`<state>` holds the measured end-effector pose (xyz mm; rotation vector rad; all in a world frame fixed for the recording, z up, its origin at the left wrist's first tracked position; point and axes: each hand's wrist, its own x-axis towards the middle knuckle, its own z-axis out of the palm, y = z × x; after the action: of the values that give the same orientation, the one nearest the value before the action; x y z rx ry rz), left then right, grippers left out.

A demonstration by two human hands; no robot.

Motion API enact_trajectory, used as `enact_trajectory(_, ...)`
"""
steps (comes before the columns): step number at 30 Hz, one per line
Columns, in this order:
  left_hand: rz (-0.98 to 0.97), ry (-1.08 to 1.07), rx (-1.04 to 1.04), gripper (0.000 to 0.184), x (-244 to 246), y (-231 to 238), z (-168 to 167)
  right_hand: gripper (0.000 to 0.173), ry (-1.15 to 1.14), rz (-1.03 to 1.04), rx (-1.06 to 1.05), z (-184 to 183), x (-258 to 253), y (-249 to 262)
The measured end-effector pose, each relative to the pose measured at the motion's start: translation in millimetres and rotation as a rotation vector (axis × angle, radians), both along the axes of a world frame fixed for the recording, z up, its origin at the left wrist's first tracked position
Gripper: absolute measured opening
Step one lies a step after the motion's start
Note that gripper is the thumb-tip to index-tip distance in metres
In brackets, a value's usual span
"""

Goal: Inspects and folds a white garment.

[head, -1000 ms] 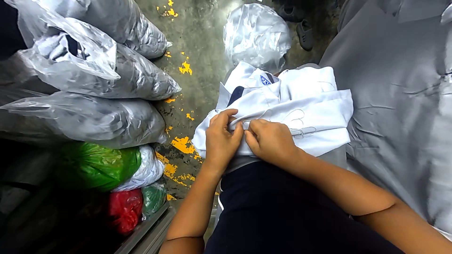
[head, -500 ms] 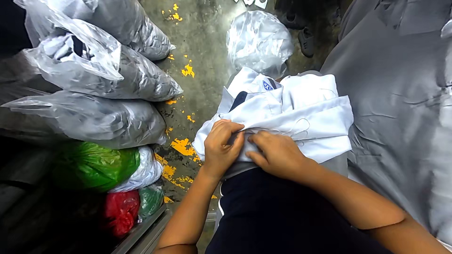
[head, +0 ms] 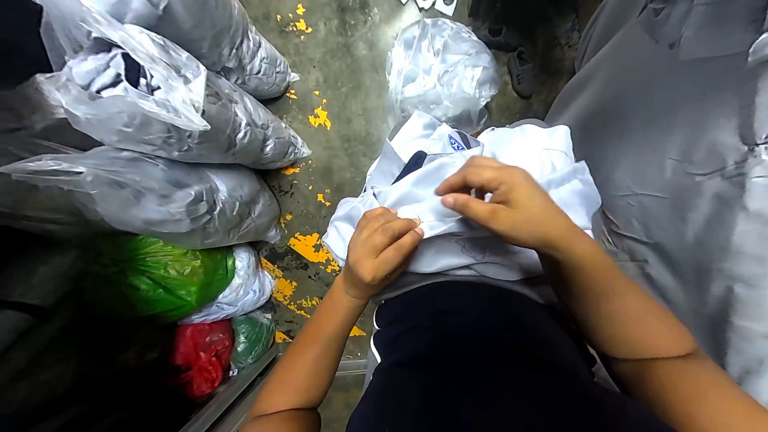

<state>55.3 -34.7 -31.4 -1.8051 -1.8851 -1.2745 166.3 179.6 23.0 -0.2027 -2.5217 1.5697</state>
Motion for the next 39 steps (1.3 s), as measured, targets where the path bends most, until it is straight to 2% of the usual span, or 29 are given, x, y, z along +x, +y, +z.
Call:
enact_trajectory(4,-0.01,0.028,-0.018,0.002,0,-3,-2,0.009,-0.145,0.21,-0.341,-13,-19,-7)
enact_trajectory(6,-0.018,0.03,-0.033,0.002,-1,-3,-2,0.005,-0.226,0.227,-0.385,-12,-23,-10)
enact_trajectory(9,-0.034,0.008,-0.046,0.001,-2,-1,-3,0.01,-0.284,0.207,-0.36,-11,-24,-14)
enact_trajectory(14,-0.026,-0.016,-0.032,0.006,0,3,-3,0.013,-0.208,0.007,-0.327,-15,-26,-19)
enact_trajectory(16,-0.041,-0.019,-0.028,0.008,0,3,-4,0.011,-0.174,-0.118,-0.394,-18,-29,-11)
enact_trajectory(17,-0.052,-0.016,-0.03,0.008,0,2,-5,0.012,-0.169,-0.189,-0.516,-19,-32,-8)
enact_trajectory(20,-0.088,0.011,-0.057,0.007,-1,-3,-7,0.025,-0.26,-0.327,-1.173,-4,-39,6)
enact_trajectory(21,-0.105,0.026,-0.066,0.006,-2,-6,-7,0.029,-0.278,-0.344,-1.33,0,-41,16)
enact_trajectory(23,-0.133,0.054,-0.085,0.006,-3,-10,-5,0.036,-0.149,-0.422,-1.444,0,-44,54)
enact_trajectory(26,-0.149,0.053,-0.098,0.006,-1,-19,-3,0.034,0.205,-0.764,-1.6,-25,-55,128)
enact_trajectory(27,-0.15,0.049,-0.104,0.006,-1,-21,-3,0.037,0.21,-0.805,-1.625,-32,-57,140)
enact_trajectory(28,-0.148,0.043,-0.108,0.006,-2,-22,-3,0.04,0.132,-0.742,-1.553,-35,-56,138)
enact_trajectory(30,-0.142,0.028,-0.11,0.006,-1,-23,-5,0.044,-0.114,-0.357,-1.205,-34,-45,105)
enact_trajectory(32,-0.141,0.022,-0.102,0.006,-1,-21,-5,0.029,-0.245,0.038,-0.92,-25,-31,64)
enact_trajectory(33,-0.141,0.021,-0.101,0.005,-2,-20,-4,0.018,-0.251,0.163,-0.795,-20,-25,49)
enact_trajectory(35,-0.149,0.023,-0.101,0.005,-4,-18,-1,0.007,-0.193,0.309,-0.528,-12,-19,35)
enact_trajectory(37,-0.17,0.029,-0.102,0.005,-6,-17,1,0.015,-0.146,0.405,-0.32,-11,-20,33)
enact_trajectory(39,-0.189,0.041,-0.1,0.005,-7,-15,2,0.021,-0.197,0.506,-0.206,-11,-24,31)
